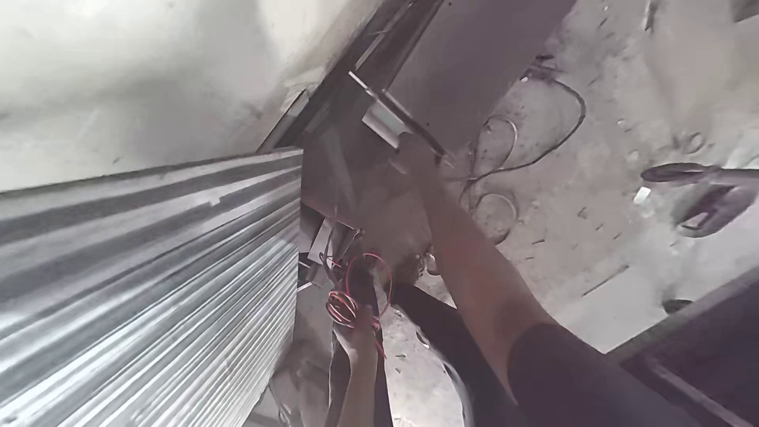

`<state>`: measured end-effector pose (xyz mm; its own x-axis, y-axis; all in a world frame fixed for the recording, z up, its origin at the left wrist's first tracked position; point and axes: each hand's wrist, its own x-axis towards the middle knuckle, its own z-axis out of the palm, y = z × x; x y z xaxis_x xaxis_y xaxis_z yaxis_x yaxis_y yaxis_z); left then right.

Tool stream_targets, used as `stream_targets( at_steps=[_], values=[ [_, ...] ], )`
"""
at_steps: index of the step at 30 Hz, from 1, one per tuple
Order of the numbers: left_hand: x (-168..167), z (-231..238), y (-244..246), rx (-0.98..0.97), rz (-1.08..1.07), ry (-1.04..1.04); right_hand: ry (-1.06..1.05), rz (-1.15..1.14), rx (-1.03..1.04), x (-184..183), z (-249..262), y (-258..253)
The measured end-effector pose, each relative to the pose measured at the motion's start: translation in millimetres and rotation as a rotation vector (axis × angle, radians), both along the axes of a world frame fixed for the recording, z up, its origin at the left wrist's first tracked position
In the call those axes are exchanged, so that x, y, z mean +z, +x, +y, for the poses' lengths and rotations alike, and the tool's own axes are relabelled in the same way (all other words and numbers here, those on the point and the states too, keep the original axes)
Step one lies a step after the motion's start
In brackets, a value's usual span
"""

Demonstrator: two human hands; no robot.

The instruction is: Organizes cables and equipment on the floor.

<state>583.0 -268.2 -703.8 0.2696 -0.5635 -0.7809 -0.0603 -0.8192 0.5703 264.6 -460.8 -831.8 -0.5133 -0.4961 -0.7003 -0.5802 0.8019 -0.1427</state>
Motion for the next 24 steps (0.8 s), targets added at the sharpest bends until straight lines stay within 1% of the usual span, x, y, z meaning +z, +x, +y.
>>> stream_targets(
  at_steps=[3, 7, 11, 13, 14, 16, 17, 20, 21, 22, 24],
  values=[
    [-3.6, -4.2, 23.9, -0.004, -0.014, -0.017, 0.019, 0.031, 0.01, 1.4, -2.6, 3.8],
    [-2.3, -6.5, 39.4, -0.015, -0.073, -0.006, 0.041, 0.022, 0.088, -2.8, 25.7, 18.3],
    [-0.1, 0.6, 34.0, -0.057, -0.092, -0.016, 0.092, 0.017, 0.155, -8.5, 82.8, 42.4],
    [-1.1, 7.2, 29.4, -0.091, -0.116, -0.024, 0.076, 0.042, 0.182, -13.3, 117.7, 56.8],
    [-1.0, 11.4, 25.7, -0.099, -0.123, -0.026, 0.063, 0.023, 0.188, -9.1, 134.7, 64.9],
    [-0.4, 20.1, 15.8, -0.089, -0.111, -0.02, 0.054, -0.096, 0.157, 14.6, 158.1, 79.8],
    [0.5, 24.1, 10.6, -0.082, -0.107, -0.018, 0.08, -0.155, 0.134, 20.7, 168.1, 86.4],
    [4.8, 35.6, 4.5, -0.057, -0.182, -0.022, 0.138, -0.258, 0.131, 16.1, 205.8, 109.9],
    [6.3, 40.1, 6.5, -0.044, -0.211, -0.025, 0.163, -0.3, 0.107, 21.9, 214.4, 116.7],
    [8.6, 42.9, 9.1, -0.036, -0.233, -0.049, 0.194, -0.34, 0.082, 29.1, 220.8, 122.7],
    [14.5, 33.4, 2.8, -0.019, -0.252, -0.129, 0.158, -0.378, 0.046, 46.1, 227.5, 121.6]
  ],
)
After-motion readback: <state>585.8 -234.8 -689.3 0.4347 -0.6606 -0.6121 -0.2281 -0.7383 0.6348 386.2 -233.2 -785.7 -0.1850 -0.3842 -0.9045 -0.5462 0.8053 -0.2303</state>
